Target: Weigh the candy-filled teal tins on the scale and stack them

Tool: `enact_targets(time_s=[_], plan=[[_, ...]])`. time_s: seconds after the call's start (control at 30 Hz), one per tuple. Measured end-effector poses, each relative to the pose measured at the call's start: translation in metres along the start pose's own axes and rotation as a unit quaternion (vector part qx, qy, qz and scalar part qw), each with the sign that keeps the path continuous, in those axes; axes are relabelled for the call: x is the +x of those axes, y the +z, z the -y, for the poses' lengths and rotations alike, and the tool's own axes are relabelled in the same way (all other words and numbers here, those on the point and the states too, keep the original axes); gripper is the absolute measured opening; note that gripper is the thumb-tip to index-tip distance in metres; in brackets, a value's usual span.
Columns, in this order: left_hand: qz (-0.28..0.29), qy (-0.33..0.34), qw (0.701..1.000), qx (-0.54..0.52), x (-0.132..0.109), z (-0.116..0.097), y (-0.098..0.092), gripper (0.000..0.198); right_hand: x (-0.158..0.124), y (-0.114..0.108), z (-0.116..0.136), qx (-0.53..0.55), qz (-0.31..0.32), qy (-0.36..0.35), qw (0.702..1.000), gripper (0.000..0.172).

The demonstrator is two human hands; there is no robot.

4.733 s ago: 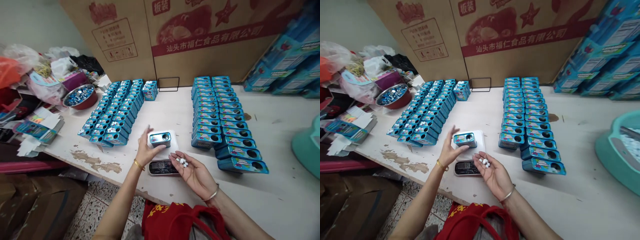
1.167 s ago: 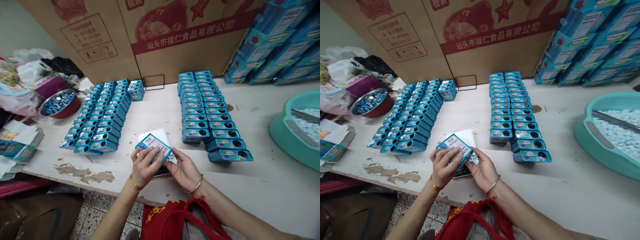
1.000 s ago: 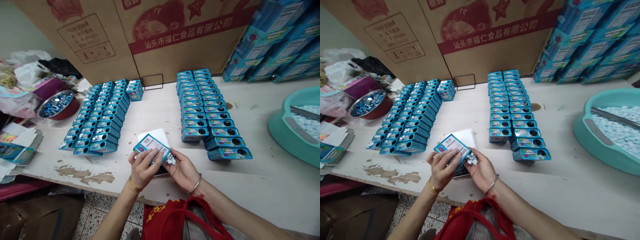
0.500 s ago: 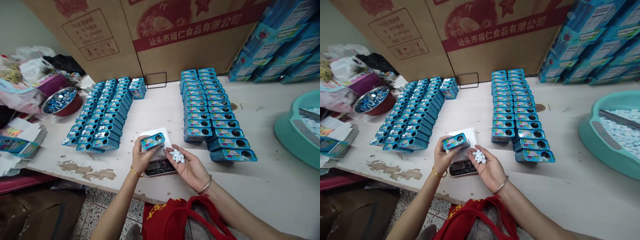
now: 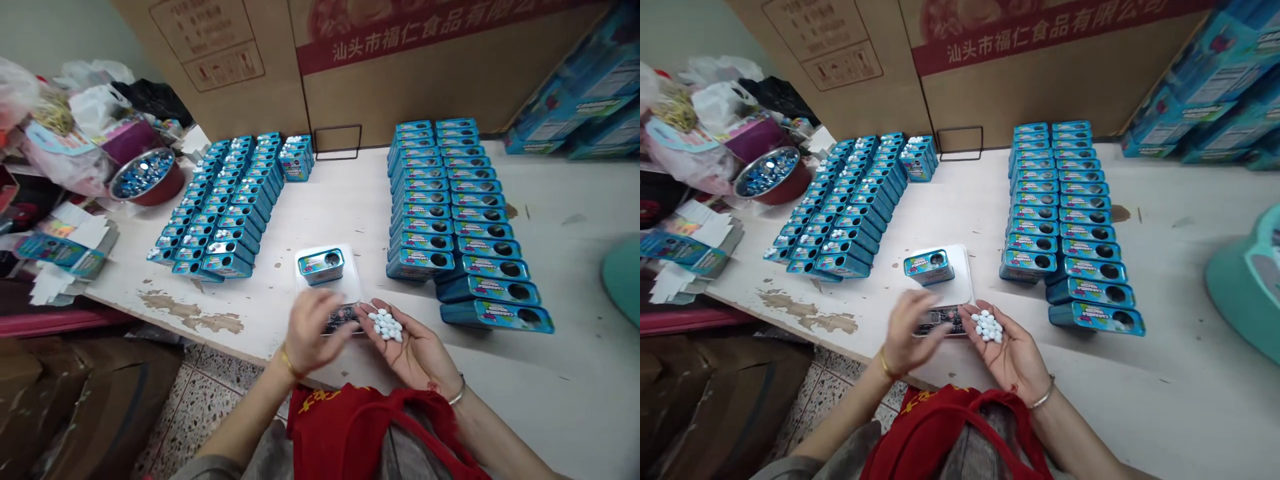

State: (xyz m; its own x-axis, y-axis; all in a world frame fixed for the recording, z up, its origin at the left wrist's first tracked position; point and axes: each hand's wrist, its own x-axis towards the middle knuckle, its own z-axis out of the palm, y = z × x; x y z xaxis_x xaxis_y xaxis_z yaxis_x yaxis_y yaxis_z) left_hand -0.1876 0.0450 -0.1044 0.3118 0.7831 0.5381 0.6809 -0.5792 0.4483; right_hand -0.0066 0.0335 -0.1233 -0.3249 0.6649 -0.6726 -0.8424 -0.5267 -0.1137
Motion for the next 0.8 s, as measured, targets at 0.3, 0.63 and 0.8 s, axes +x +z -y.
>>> enact_targets(time_s=[0.3,0.63,0.8], plan=[[0.2,0.022,0.979,0.027,-0.026,-0.05,0.045,0.026,-0.005,-0.019,-0.008,-0.039,0.016,0.024,0.999,0.017],[0.183,0.054,0.982,-0.002,-0.025,-0.05,0.044,0.026,-0.014,-0.014,-0.012,-0.023,-0.008,0.042,0.999,0.017],[0.182,0.049,0.982,-0.002,-0.026,-0.051,0.047,0.026,-0.013,-0.01,-0.013,0.008,-0.029,0.053,0.998,0.024]])
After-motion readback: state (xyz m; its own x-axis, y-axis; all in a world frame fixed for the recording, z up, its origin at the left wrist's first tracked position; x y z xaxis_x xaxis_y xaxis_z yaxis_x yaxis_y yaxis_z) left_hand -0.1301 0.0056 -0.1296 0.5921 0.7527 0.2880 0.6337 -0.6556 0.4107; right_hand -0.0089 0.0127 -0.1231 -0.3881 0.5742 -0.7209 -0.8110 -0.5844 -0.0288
